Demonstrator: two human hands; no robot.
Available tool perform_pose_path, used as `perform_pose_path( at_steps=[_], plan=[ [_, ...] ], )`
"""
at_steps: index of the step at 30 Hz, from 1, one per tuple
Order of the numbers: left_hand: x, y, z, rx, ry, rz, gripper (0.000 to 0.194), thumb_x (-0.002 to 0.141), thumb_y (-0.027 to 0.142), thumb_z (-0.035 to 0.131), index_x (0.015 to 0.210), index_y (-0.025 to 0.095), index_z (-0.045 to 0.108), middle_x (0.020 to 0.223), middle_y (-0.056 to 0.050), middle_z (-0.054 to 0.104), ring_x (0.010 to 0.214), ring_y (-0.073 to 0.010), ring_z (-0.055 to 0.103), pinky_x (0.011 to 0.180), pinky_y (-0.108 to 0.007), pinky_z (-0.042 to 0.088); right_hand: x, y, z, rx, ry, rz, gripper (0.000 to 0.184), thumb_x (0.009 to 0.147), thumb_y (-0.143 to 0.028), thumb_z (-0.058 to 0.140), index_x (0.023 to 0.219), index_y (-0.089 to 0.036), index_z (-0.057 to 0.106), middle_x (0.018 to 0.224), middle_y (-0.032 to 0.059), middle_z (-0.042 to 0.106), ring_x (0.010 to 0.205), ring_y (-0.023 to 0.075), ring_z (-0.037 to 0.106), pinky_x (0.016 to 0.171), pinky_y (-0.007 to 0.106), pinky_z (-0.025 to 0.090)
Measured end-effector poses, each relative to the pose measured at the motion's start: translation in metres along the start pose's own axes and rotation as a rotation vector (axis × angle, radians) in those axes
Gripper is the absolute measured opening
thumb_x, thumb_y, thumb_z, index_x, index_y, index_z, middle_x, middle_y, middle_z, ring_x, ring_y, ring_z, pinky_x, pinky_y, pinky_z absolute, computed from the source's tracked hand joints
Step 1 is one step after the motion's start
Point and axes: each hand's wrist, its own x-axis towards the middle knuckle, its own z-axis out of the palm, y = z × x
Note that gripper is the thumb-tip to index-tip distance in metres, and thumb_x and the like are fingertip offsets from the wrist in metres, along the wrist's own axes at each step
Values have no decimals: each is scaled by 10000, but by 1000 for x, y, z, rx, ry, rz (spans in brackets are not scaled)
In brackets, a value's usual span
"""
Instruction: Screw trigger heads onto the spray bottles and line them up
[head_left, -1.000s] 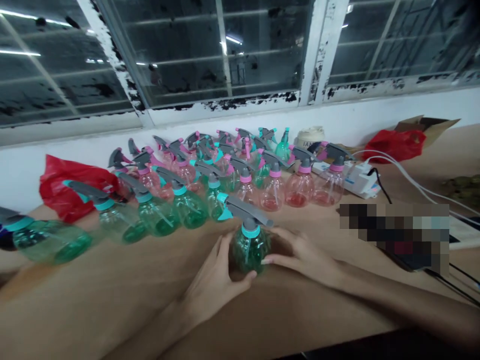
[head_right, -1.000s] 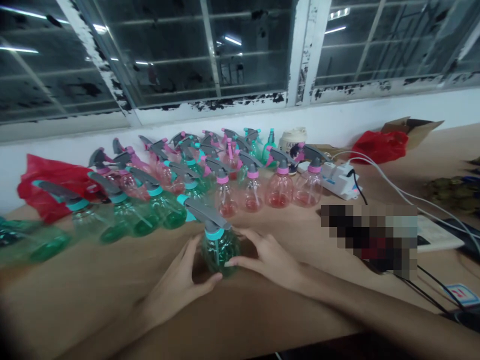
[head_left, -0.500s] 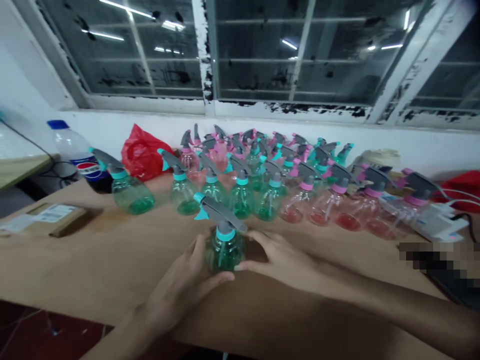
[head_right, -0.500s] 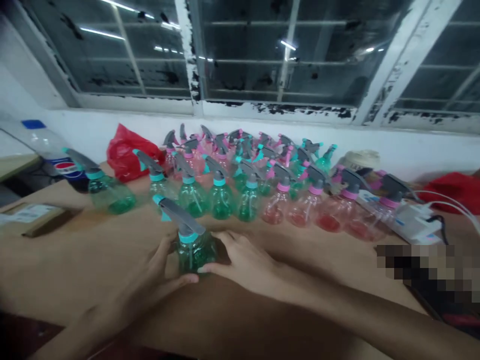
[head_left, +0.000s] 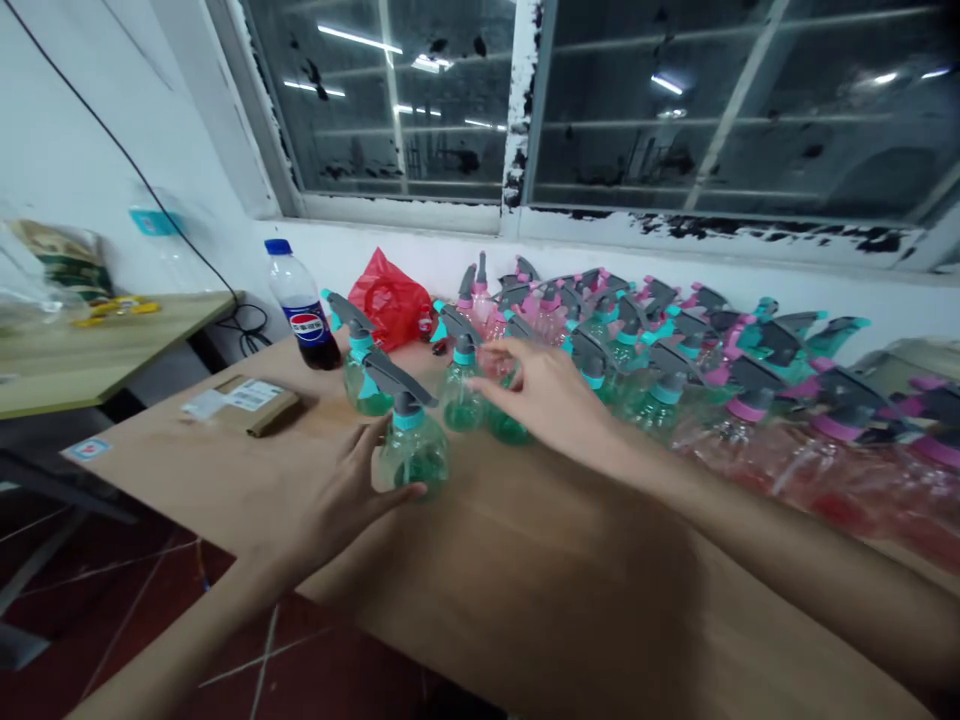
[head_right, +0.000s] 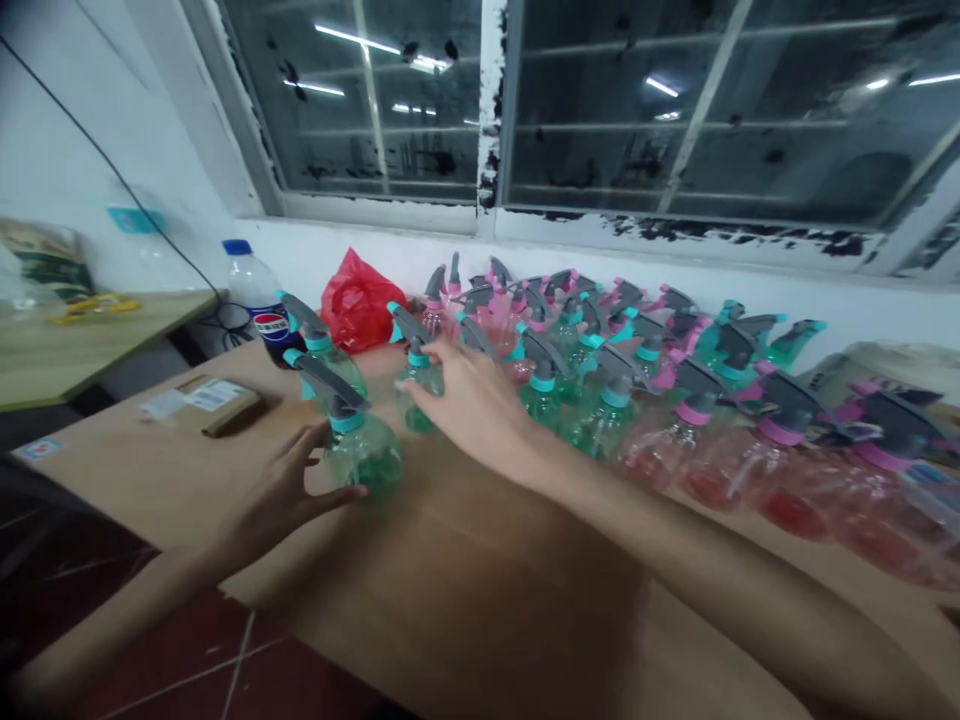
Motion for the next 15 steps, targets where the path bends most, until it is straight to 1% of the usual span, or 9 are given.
perform_pose_path(
  at_steps=[2, 3, 4, 6, 8, 10, 13, 15],
  plan=[
    [10, -13, -1, 3, 44, -7, 789, 720, 489, 667, 1345, 245, 252, 1147, -87, 542, 1051, -288, 558, 841, -446, 481, 23, -7, -4, -41, 77, -68, 374, 839, -366, 557, 1101, -108, 625, 1044, 105, 698, 947, 233, 639, 794, 331, 478],
    [16, -18, -2, 19, 53, -11, 770, 725, 467, 669, 1336, 237, 262, 1140, -86, 549, 1038, -281, 570, 834, -434, 486, 33, -10, -6, -66, 98, -95, 359, 857, -360, 532, 1088, -104, 632, 1040, 104, 699, 961, 229, 636, 801, 326, 471],
    [21, -22, -2, 71, 61, -15, 728, 729, 454, 670, 1313, 231, 296, 1129, -85, 559, 1026, -275, 580, 827, -420, 491, 44, -12, -7, -113, 122, -89, 336, 857, -350, 526, 1060, -112, 650, 1009, 98, 708, 955, 236, 638, 799, 336, 464],
    [32, -25, -3, 146, 67, -29, 673, 727, 425, 692, 1278, 227, 361, 1128, -93, 568, 1034, -284, 576, 847, -421, 477, 62, -14, -6, -260, 137, -41, 338, 847, -378, 527, 1017, -127, 678, 983, 113, 711, 950, 285, 634, 789, 389, 452],
    [41, -25, -5, 234, 85, -61, 683, 706, 422, 727, 1272, 215, 406, 1116, -114, 565, 1052, -328, 553, 866, -460, 447, 76, -15, 0, -391, 113, -7, 386, 838, -408, 532, 1006, -95, 682, 986, 155, 702, 963, 330, 623, 779, 425, 442],
    [48, -23, -7, 319, 89, -85, 700, 687, 420, 752, 1274, 202, 438, 1093, -125, 566, 1053, -357, 542, 865, -471, 430, 86, -15, 10, -464, 67, -4, 428, 836, -429, 533, 978, -54, 681, 955, 186, 699, 958, 350, 621, 806, 456, 422],
    [55, -19, -10, 402, 53, -90, 695, 691, 423, 752, 1276, 192, 456, 1064, -120, 582, 1015, -344, 568, 830, -433, 443, 93, -12, 27, -486, 11, 2, 422, 836, -433, 543, 879, -40, 691, 825, 176, 700, 878, 340, 643, 881, 522, 352],
    [57, -16, -10, 433, 37, -85, 694, 698, 420, 745, 1276, 174, 450, 1060, -126, 593, 1010, -338, 574, 819, -421, 446, 95, -8, 37, -482, -12, 4, 347, 830, -380, 574, 837, -55, 696, 782, 158, 695, 837, 324, 648, 898, 538, 328]
  ],
)
